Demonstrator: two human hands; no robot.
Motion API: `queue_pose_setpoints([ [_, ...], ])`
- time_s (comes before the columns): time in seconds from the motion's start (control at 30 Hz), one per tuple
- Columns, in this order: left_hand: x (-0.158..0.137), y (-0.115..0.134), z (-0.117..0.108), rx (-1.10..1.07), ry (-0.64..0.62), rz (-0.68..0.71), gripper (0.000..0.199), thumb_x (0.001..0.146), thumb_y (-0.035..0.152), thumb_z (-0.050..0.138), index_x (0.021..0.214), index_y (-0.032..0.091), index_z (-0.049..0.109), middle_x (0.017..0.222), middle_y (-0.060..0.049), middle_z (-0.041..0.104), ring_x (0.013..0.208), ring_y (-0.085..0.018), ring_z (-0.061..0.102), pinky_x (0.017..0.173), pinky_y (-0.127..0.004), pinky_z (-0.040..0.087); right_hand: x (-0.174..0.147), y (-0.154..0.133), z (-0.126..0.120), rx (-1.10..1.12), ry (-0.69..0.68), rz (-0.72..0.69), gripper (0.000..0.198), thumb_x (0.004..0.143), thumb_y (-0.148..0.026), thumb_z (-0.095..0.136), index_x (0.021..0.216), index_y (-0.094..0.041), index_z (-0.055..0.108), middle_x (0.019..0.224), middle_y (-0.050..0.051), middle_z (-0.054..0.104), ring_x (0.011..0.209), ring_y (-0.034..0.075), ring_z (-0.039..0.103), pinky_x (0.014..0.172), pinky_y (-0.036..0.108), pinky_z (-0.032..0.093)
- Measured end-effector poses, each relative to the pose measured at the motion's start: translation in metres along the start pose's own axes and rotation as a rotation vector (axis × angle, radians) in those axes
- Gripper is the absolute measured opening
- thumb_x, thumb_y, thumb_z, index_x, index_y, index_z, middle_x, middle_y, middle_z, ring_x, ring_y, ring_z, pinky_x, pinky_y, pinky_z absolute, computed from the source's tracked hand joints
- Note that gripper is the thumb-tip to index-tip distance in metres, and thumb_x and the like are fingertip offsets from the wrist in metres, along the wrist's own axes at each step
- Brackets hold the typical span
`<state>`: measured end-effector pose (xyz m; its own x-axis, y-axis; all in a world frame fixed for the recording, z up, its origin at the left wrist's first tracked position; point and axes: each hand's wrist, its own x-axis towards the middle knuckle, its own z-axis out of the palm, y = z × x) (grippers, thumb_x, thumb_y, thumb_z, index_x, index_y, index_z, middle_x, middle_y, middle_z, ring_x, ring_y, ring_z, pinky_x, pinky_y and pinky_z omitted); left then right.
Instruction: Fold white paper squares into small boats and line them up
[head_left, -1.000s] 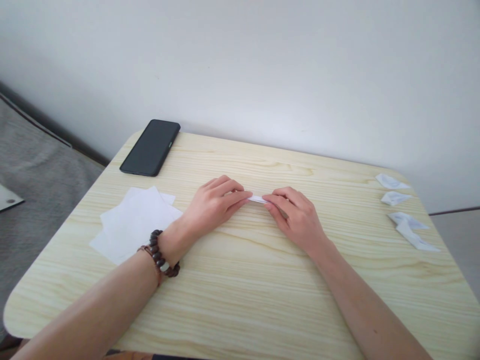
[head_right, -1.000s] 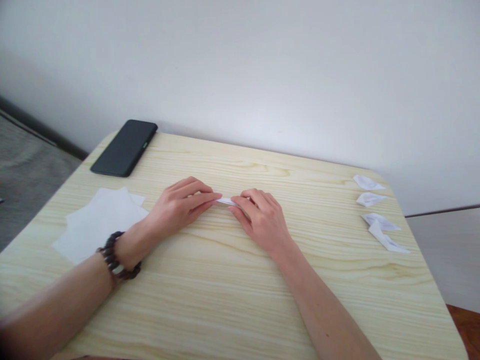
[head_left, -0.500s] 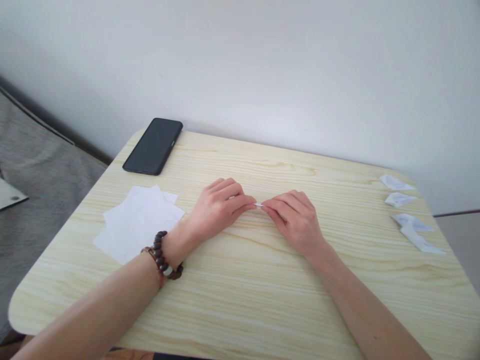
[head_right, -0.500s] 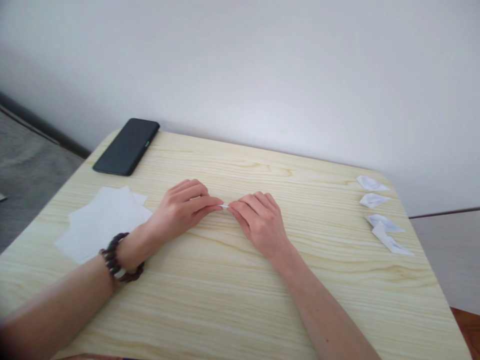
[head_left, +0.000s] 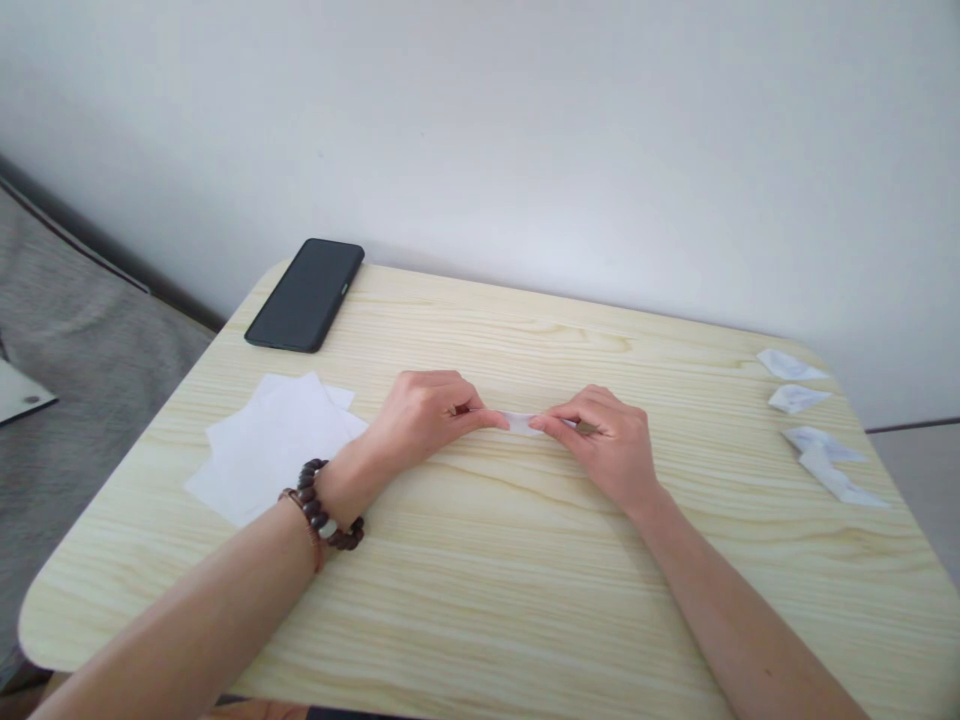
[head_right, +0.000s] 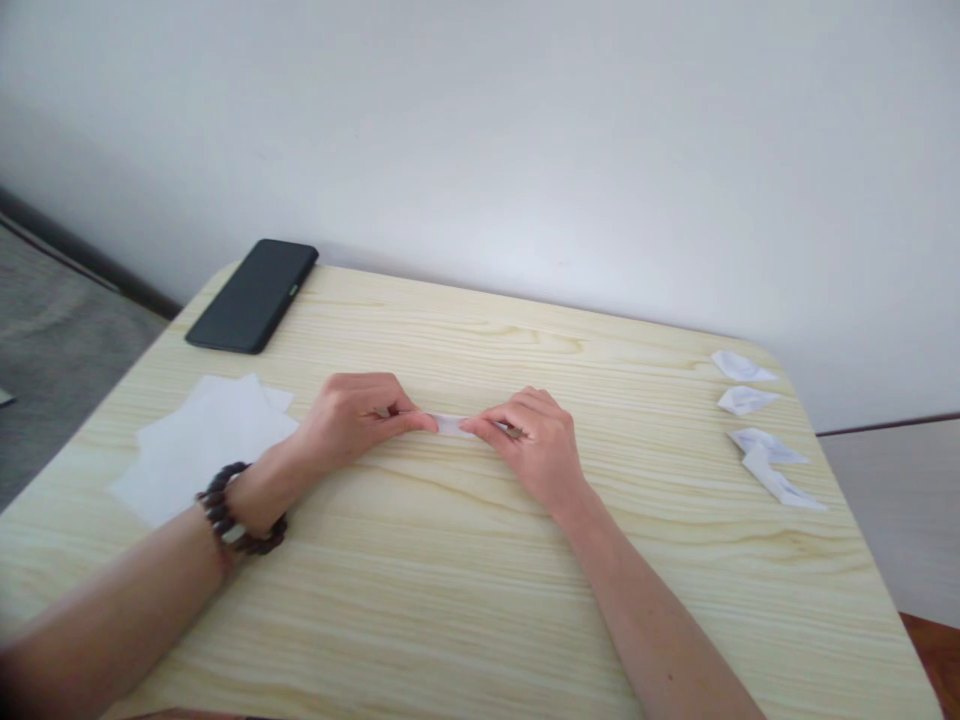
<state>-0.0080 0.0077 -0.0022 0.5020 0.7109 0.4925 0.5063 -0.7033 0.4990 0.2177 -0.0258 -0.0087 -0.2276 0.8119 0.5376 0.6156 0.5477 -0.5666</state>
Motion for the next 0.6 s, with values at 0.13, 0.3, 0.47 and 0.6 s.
queue_pose_setpoints([
  [0.13,0.001,-0.006,-0.004,0.001,0.013,-0.009,0.032,0.09,0.036,0.059,0.067,0.016,0.069,0.062,0.001,0.068,0.056,-0.009,0.06,0.055,-0.02,0.042,0.0,0.003,-0.004,0.114,-0.084,0.129,0.012,0.088,-0.027,0.063,0.086,-0.021,0.074,0.077,0.002,0.072,0.067,0.013,0.062,0.058,0.025,0.047],
  [0.3,0.0,-0.011,-0.007,-0.01,-0.023,0.014,0.02,0.092,0.029,0.056,0.09,0.018,0.072,0.079,-0.001,0.074,0.069,-0.01,0.066,0.061,-0.018,0.047,0.0,0.004,-0.007,0.167,-0.037,0.25,0.013,0.088,-0.025,0.061,0.091,-0.022,0.074,0.085,0.003,0.074,0.073,0.014,0.066,0.062,0.025,0.052],
  [0.47,0.001,-0.004,-0.007,0.004,0.009,-0.135,0.023,0.088,0.032,0.06,0.073,0.018,0.071,0.063,0.003,0.068,0.048,-0.006,0.053,0.048,-0.017,0.04,-0.001,0.004,-0.005,0.186,0.035,0.33,0.013,0.085,-0.029,0.064,0.088,-0.022,0.074,0.086,0.003,0.075,0.073,0.016,0.068,0.068,0.028,0.056],
  [0.6,0.001,-0.001,-0.01,0.028,0.019,-0.166,0.021,0.087,0.033,0.06,0.079,0.016,0.068,0.067,0.002,0.065,0.054,-0.007,0.054,0.054,-0.018,0.042,-0.002,0.007,-0.004,0.286,0.036,0.394,0.013,0.082,-0.032,0.068,0.086,-0.021,0.073,0.084,0.003,0.075,0.072,0.016,0.069,0.064,0.027,0.056],
])
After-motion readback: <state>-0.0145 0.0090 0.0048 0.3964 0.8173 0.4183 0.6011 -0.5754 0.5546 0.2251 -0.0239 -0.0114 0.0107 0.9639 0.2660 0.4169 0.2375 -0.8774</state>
